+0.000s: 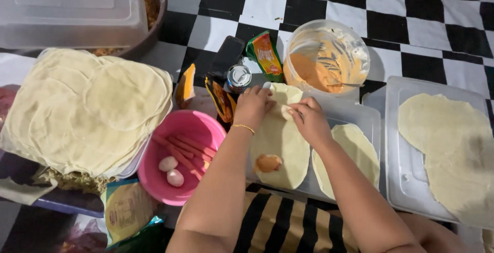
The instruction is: Preparing food rolls by applying sauce, sausage, and egg fillings to thin wrappers and rolling them into cylinders.
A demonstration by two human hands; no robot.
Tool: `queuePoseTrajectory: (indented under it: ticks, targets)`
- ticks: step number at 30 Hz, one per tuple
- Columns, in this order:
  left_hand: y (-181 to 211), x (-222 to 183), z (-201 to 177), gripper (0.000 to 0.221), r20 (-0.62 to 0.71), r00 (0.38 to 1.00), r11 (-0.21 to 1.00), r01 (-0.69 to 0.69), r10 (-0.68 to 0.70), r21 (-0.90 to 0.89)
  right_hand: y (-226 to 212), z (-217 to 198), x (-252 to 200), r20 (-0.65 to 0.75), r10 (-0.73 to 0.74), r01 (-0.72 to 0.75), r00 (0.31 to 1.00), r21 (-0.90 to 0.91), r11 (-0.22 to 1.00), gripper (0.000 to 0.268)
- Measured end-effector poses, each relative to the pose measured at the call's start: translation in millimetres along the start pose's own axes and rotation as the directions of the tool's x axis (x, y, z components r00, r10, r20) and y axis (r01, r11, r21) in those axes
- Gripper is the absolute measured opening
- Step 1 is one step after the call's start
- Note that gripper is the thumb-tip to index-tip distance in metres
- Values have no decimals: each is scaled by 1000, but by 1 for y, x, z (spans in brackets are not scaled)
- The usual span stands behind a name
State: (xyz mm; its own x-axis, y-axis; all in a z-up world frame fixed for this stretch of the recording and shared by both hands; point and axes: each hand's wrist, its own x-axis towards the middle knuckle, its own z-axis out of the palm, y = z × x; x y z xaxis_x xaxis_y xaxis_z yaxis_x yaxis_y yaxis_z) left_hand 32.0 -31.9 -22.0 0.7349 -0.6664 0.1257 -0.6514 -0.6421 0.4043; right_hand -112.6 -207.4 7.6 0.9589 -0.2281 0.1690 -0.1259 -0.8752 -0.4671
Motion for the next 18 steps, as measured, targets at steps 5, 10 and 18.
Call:
queuePoseTrajectory:
  ticks: [5,10,18]
  targets:
    - [1,-4,-13,17,-217,951,975,-223,220,14,0,-6,2,-55,-221,214,974,-114,970,16]
    - [3,-7,-32,32,24,989,988,-149,148,49,4,-25,8,11,-287,283,958,-199,938,35]
    - [1,33,3,37,-33,996,996,-88,88,1,23,-21,42,-46,-162,158,986,-71,985,37]
